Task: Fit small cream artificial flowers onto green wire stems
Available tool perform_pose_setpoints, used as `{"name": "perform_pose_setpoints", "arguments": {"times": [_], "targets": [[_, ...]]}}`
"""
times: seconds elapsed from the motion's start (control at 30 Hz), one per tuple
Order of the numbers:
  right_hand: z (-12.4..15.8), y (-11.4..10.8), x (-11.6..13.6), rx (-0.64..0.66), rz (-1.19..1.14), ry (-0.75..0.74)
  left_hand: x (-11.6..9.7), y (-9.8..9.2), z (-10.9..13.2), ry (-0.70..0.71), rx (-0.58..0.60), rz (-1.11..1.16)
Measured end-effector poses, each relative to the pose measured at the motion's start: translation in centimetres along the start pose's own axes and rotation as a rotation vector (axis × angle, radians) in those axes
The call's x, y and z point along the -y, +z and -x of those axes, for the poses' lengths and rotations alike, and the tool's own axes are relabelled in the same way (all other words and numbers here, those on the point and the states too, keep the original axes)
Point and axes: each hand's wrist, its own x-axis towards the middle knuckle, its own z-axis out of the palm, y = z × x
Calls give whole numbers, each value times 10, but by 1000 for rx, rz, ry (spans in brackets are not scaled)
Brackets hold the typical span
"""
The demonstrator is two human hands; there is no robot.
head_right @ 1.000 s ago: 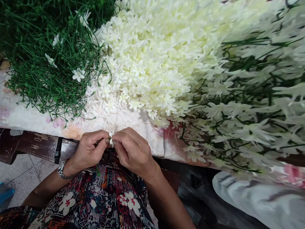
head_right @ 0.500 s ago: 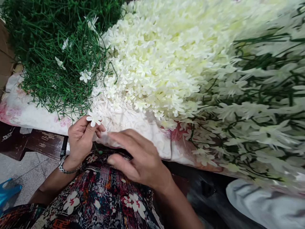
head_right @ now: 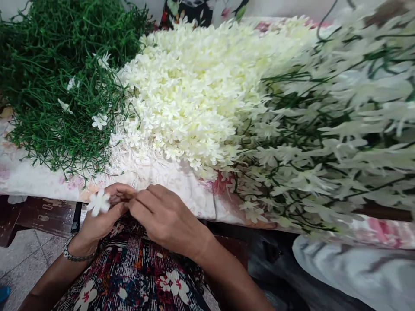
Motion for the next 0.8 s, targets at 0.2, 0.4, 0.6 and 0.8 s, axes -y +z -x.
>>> {"name": "perform_pose_setpoints", "arguments": {"times": [0.2, 0.4, 0.6, 0.8], "targets": [[-6, -9, -15, -112, 198, 28, 2, 10, -7, -85, -98, 161], [-10, -16, -60, -104, 774, 391, -8, 4, -14, -45, -207, 292], [-12, -7, -65, -4, 884, 407, -5, 2, -14, -33, -239, 412], [1, -17, -59, -261, 604, 454, -4, 4, -15, -43, -240, 414]]}}
